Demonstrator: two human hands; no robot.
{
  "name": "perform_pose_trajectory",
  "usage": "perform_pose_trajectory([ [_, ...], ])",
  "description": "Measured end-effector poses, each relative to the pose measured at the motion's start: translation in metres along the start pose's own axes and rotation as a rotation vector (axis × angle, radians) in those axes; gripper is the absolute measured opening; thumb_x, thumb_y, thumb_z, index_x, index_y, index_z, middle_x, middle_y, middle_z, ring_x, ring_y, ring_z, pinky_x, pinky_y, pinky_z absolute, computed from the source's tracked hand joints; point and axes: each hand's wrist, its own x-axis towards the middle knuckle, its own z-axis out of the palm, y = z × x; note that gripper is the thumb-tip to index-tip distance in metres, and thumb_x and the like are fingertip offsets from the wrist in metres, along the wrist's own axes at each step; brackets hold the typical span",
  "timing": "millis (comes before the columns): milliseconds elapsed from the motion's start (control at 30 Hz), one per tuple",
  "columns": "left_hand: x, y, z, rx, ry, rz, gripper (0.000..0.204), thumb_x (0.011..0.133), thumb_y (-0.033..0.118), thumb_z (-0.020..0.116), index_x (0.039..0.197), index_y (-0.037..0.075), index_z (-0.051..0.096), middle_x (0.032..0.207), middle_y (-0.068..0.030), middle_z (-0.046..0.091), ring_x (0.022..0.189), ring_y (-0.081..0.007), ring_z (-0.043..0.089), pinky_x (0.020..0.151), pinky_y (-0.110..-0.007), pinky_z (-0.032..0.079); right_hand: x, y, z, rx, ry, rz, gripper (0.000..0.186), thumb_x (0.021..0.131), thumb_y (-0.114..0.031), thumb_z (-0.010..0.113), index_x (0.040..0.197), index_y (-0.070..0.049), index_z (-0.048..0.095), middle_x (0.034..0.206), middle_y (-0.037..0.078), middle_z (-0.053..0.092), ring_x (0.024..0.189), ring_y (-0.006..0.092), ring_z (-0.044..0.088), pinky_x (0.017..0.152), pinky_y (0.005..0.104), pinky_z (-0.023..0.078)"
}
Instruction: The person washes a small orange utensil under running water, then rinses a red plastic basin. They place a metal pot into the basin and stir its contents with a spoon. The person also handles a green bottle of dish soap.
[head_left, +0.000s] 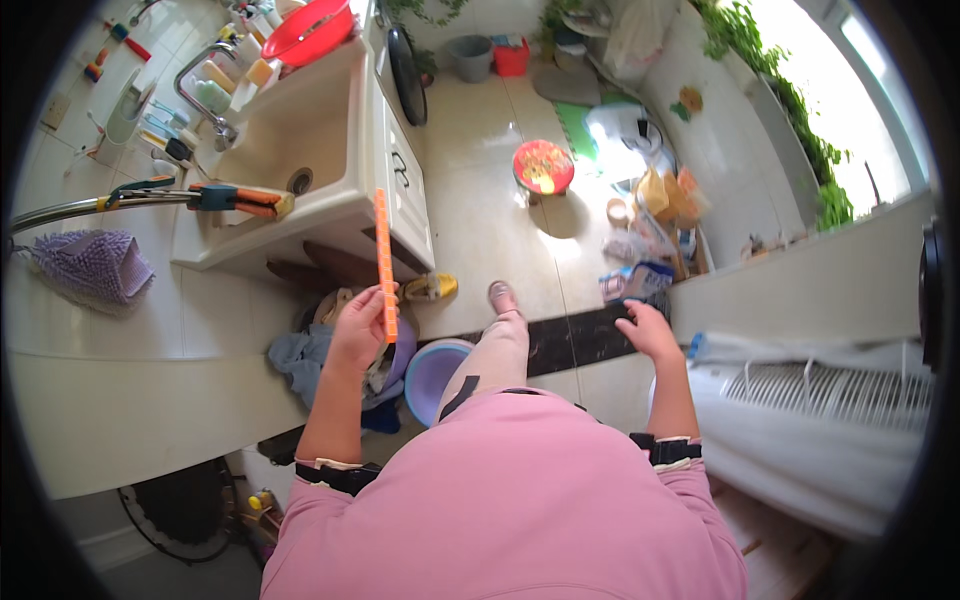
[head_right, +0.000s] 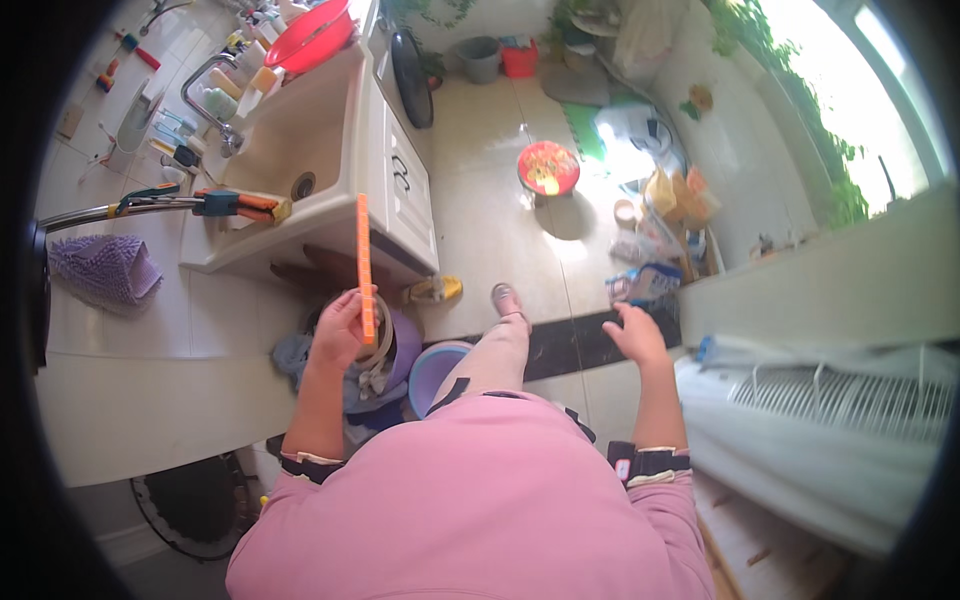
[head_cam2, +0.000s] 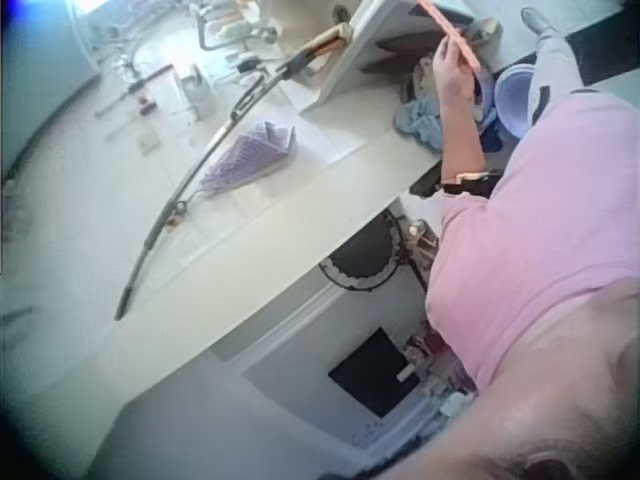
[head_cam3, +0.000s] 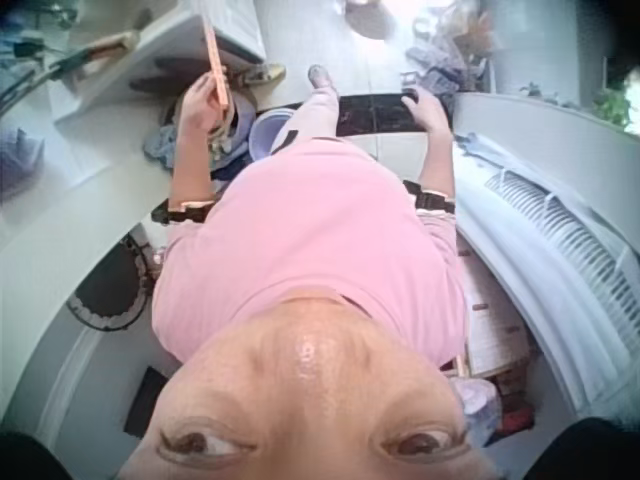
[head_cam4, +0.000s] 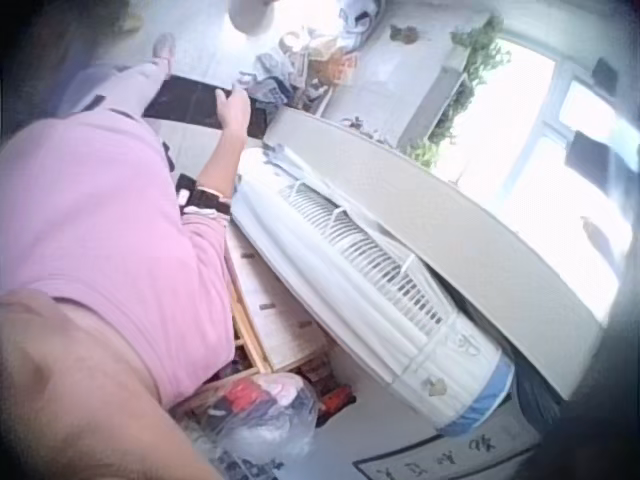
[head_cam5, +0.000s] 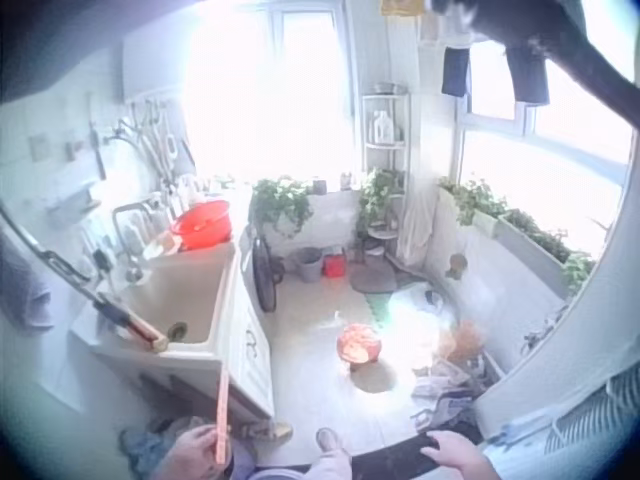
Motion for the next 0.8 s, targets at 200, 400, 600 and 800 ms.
perform_pose_trajectory([
  [200, 0.137, 0.119, -0.026, -0.120, 0.120, 0.249, 0.030, 0.099, 0.017, 0.050, 0.121, -0.002, 0.055, 0.090, -0.0039, 0.062, 0.079, -0.0139, 0.060, 0.070, -0.029, 0.052, 0.159, -0.048, -0.039, -0.029, -0.022, 0.000, 0.050, 0.083, -0.026, 0.069, 0.122, 0.002, 0.057, 0.116, 0.022, 0.063, 0.106, 0.0343, 0.062, 0.092, 0.0386, 0.048],
  [400, 0.238, 0.199, -0.047, -0.271, 0.258, 0.187, 0.026, 0.099, 0.016, 0.050, 0.114, -0.003, 0.059, 0.087, -0.0056, 0.063, 0.077, -0.0160, 0.062, 0.070, -0.029, 0.053, 0.304, -0.169, -0.070, 0.129, 0.060, -0.297, 0.045, 0.081, -0.014, 0.070, 0.123, 0.000, 0.057, 0.107, 0.018, 0.065, 0.097, 0.0291, 0.064, 0.086, 0.0362, 0.050],
  [600, 0.282, 0.233, -0.074, -0.240, 0.412, 0.216, 0.024, 0.098, 0.015, 0.052, 0.114, -0.001, 0.060, 0.088, -0.0045, 0.063, 0.076, -0.0140, 0.061, 0.069, -0.027, 0.052, 0.429, -0.361, -0.055, 0.043, -0.158, -0.845, 0.036, 0.084, -0.013, 0.067, 0.119, -0.005, 0.059, 0.106, 0.012, 0.065, 0.096, 0.0245, 0.064, 0.084, 0.0349, 0.051],
  [800, 0.304, 0.262, -0.134, 0.158, 0.796, 0.107, 0.022, 0.094, 0.018, 0.058, 0.108, 0.002, 0.063, 0.077, -0.0009, 0.060, 0.069, -0.0074, 0.058, 0.061, -0.025, 0.050, 0.525, -0.526, -0.025, -0.185, -0.483, -1.300, 0.037, 0.088, -0.017, 0.061, 0.124, -0.011, 0.057, 0.109, 0.011, 0.063, 0.100, 0.0292, 0.062, 0.086, 0.0398, 0.050],
])
